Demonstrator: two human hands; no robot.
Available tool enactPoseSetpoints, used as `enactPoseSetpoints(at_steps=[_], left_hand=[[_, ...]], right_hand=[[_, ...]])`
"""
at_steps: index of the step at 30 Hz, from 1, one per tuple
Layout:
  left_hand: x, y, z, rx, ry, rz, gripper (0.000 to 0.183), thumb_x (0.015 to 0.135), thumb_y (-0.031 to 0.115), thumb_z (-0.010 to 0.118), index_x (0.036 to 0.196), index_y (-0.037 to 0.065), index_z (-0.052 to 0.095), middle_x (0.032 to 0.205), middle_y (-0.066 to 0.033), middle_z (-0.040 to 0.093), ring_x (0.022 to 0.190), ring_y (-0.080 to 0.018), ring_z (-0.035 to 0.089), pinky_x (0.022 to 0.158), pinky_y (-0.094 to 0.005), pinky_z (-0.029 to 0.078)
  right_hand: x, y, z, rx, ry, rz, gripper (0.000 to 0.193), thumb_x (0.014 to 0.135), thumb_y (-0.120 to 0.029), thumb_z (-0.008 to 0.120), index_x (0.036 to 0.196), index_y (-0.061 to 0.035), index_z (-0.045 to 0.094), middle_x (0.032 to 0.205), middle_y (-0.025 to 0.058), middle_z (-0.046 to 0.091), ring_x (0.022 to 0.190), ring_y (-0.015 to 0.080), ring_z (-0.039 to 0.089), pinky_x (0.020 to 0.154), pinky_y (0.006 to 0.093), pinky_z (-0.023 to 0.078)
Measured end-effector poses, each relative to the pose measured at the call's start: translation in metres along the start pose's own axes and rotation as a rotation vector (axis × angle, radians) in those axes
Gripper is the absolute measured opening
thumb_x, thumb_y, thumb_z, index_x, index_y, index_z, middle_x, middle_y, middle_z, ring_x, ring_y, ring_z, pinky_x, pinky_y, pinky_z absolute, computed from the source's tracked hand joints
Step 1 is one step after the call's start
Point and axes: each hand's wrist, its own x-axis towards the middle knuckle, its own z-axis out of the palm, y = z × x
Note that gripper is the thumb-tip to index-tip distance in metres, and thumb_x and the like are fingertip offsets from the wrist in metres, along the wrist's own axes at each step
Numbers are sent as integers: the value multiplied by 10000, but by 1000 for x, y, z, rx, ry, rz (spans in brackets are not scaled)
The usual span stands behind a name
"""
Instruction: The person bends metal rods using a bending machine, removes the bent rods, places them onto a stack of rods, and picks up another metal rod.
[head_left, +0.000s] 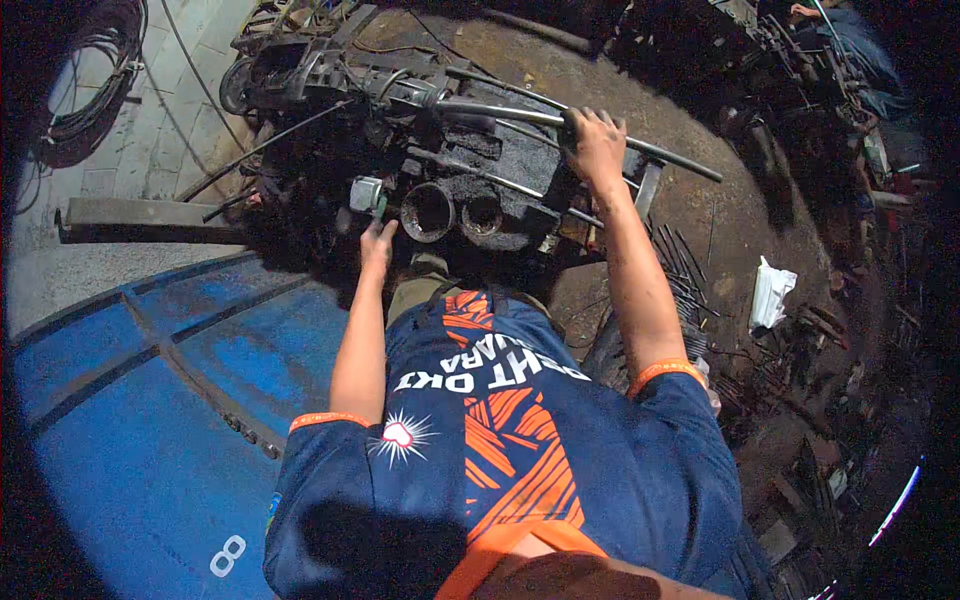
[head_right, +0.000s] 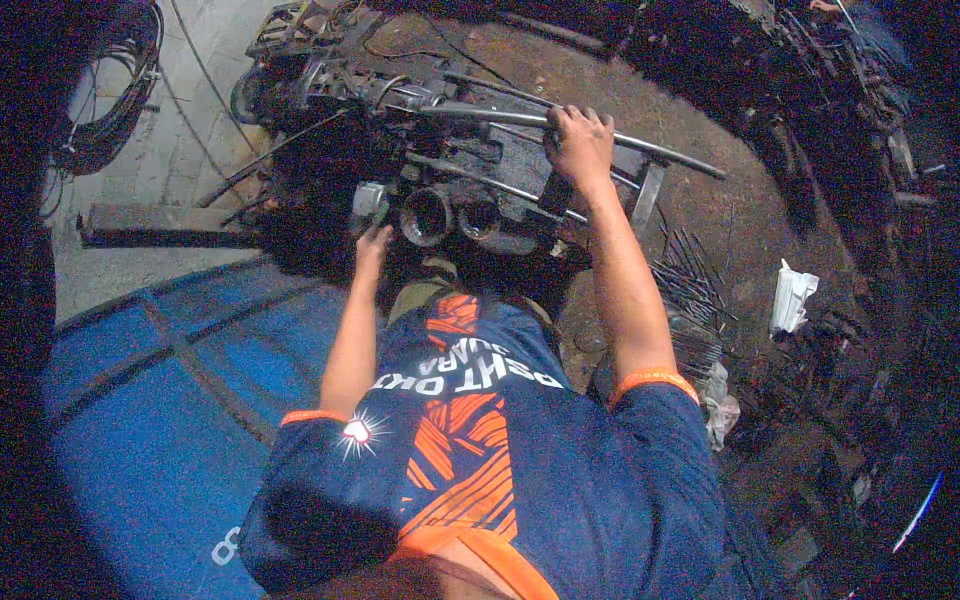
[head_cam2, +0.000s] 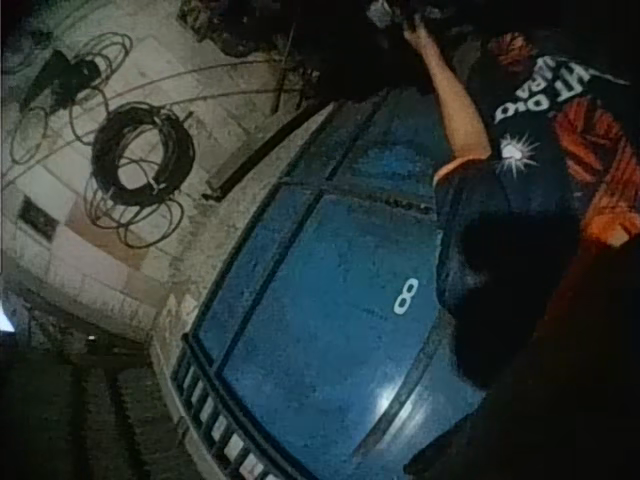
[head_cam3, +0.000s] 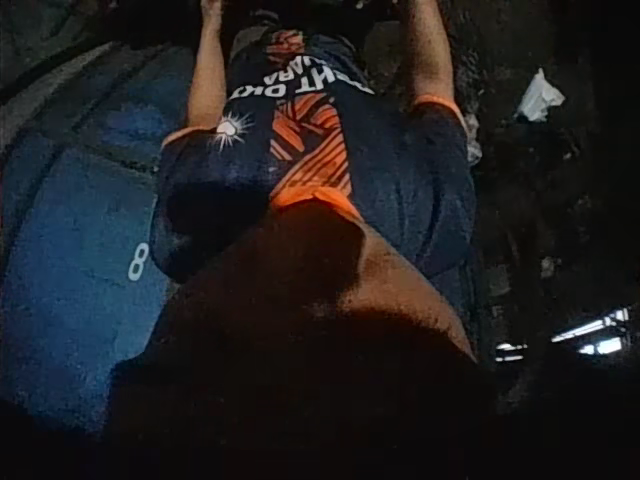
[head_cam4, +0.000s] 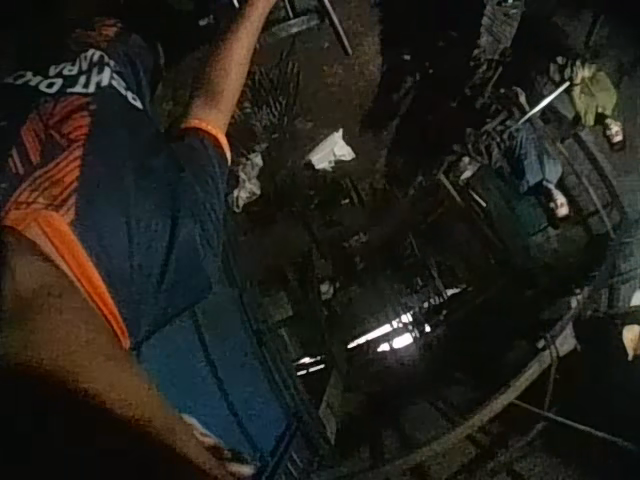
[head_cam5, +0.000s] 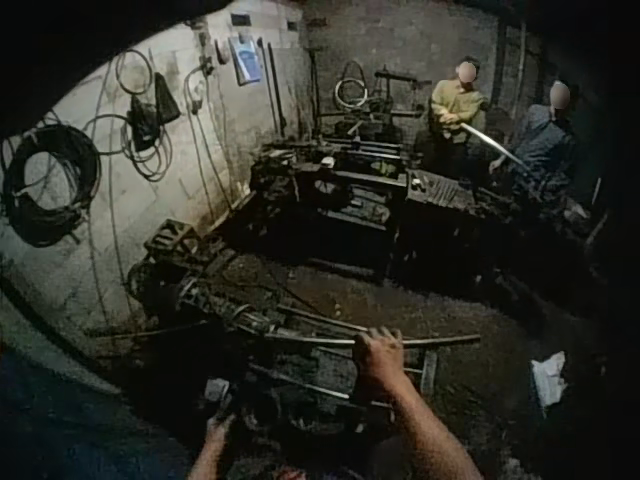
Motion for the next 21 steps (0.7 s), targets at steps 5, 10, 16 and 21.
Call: enactPoseSetpoints(at_steps=[5, 10, 16, 21], left_hand=[[-10, 7, 3, -37, 14, 55, 421, 808, 252, 622, 1081, -62, 560, 620, 36, 455, 545, -85, 380, 500, -267, 310], [-14, 21, 4, 67, 45, 18, 443, 788, 271, 641, 1069, -64, 566, 674, 1, 505, 604, -105, 426, 554, -278, 353], [-1, -12, 1, 72, 78, 27, 439, 783, 288, 646, 1018, -75, 569, 786, -64, 566, 706, -156, 477, 661, -311, 397], [-5, 5, 4, 67, 60, -10, 419, 785, 288, 647, 987, -71, 569, 768, -53, 552, 696, -151, 481, 648, -303, 394]], right_hand=[[-4, -1, 1, -53, 30, -1, 409, 662, -170, 665, 1062, -167, 581, 1056, 60, 587, 995, 277, 540, 857, 504, 383], [-4, 7, 7, -33, -33, 10, 414, 671, -156, 650, 1079, -157, 579, 1054, 67, 588, 996, 276, 538, 868, 497, 378], [-5, -3, -7, -5, -23, 35, 413, 653, -184, 664, 1056, -150, 581, 1047, 67, 589, 995, 272, 538, 872, 486, 374], [-9, 4, 5, -53, 86, 24, 405, 646, -190, 667, 1041, -151, 582, 1032, 65, 590, 983, 273, 537, 857, 480, 375]])
